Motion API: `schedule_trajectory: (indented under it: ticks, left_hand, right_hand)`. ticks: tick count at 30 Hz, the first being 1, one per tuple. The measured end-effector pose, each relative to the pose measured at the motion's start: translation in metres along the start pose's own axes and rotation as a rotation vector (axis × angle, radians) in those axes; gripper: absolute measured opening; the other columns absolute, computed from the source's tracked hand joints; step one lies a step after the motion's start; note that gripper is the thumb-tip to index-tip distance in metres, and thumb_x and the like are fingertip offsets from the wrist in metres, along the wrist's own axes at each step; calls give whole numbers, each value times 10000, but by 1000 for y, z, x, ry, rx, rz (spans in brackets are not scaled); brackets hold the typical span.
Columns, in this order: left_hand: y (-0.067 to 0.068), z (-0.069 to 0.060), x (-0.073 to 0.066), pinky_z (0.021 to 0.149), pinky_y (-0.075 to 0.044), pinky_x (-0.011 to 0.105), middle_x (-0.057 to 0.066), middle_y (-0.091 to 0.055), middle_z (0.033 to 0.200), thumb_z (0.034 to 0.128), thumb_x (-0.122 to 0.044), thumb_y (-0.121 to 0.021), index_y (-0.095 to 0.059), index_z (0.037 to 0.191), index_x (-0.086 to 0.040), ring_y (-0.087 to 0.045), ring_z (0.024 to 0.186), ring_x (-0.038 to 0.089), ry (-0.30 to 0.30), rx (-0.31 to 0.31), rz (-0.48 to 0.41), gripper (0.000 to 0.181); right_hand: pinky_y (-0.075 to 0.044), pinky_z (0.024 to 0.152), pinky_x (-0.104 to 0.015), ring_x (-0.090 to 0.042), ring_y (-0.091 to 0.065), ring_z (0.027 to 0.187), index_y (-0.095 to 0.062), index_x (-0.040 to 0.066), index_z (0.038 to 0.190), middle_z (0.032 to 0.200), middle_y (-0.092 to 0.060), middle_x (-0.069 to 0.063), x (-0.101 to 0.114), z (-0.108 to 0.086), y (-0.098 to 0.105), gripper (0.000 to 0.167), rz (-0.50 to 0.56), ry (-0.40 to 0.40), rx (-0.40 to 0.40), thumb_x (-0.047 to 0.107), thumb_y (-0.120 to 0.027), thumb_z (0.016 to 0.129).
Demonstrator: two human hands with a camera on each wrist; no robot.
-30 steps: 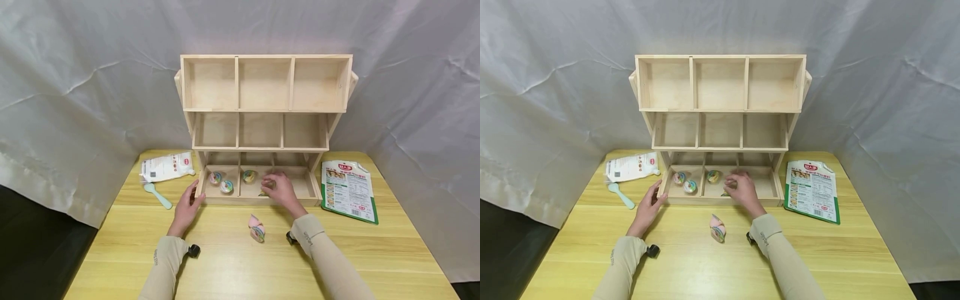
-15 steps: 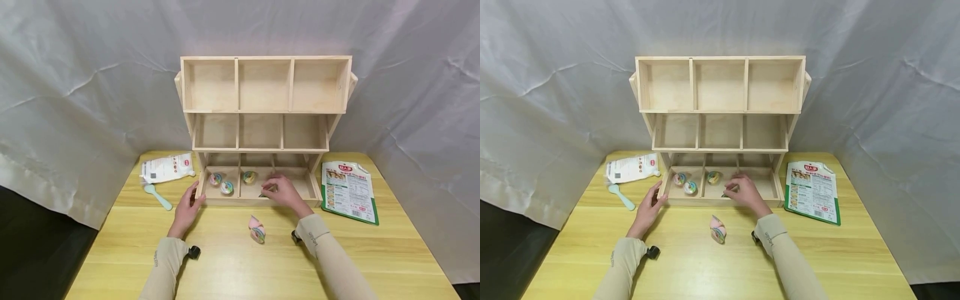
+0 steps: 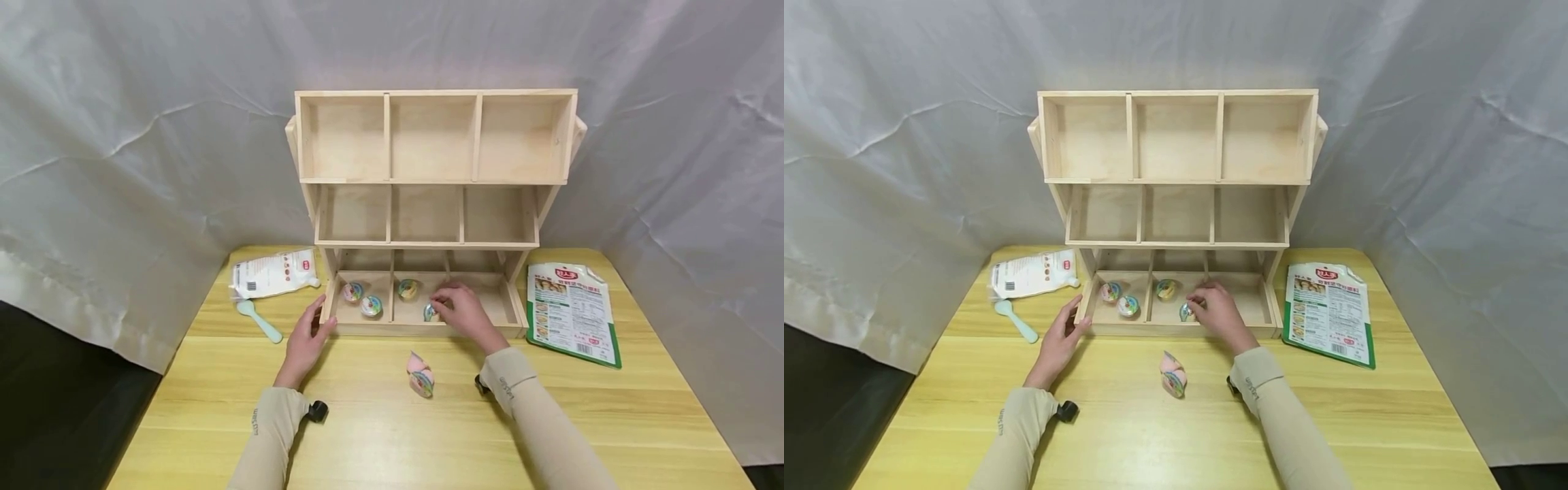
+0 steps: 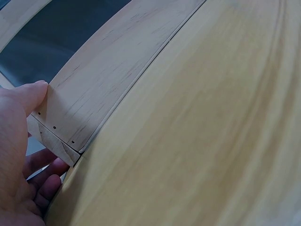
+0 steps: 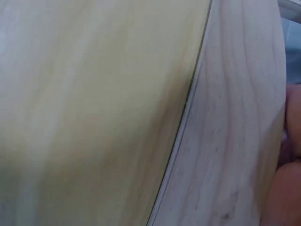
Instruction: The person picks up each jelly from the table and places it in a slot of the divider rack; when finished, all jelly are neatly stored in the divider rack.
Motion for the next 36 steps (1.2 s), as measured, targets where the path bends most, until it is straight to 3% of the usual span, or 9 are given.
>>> schedule_trajectory:
  ticks: [5, 11, 17, 24, 36]
  left_hand:
    - [0, 0, -1, 1061, -495, 499, 199, -585, 1452, 1043, -356, -633, -374, 1609, -248, -613, 1252, 336, 1, -1, -12, 632]
    - [-1, 1, 0, 1065, -494, 476, 184, -586, 1457, 1039, -358, -640, -377, 1605, -260, -611, 1255, 319, 6, -3, -12, 632]
    - [-1, 1, -1, 1064, -496, 500, 214, -578, 1458, 1042, -347, -637, -373, 1609, -226, -613, 1249, 345, -8, -9, -13, 638]
    - [-1, 0, -1, 1047, -509, 479, 214, -590, 1446, 1045, -340, -631, -379, 1608, -212, -625, 1229, 341, -18, -24, 8, 630]
    - [0, 0, -1, 1058, -502, 493, 198, -595, 1434, 1043, -354, -632, -375, 1609, -225, -616, 1232, 336, -12, -17, 1, 635]
  right_hand:
    - [-445, 1111, -570, -372, -582, 1257, -771, 84, 1147, 1199, -743, -114, -3, 2, -3, 206, -36, -20, -10, 204, -702, 995]
    - [-479, 1069, -560, -358, -583, 1215, -774, 75, 1127, 1228, -707, -136, -1, 0, 0, 225, 23, 4, -1, 181, -773, 929]
    - [-425, 1127, -596, -396, -547, 1280, -780, 67, 1121, 1335, -655, -193, -3, -2, 0, 322, 52, 10, 36, 226, -861, 852]
    - [-397, 1160, -577, -391, -553, 1288, -787, 64, 1114, 1335, -662, -184, -3, 0, -1, 377, 65, 11, 50, 226, -909, 796]
    - [-361, 1185, -599, -420, -525, 1333, -783, 63, 1123, 1341, -666, -196, -3, 0, -1, 386, 54, 10, 36, 233, -905, 799]
Point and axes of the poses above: each hand's wrist, its own z-axis towards the middle knuckle, its own y-axis out of the back of the hand, x = y × z, the point moved 10 cm from there along z, towards the middle knuckle
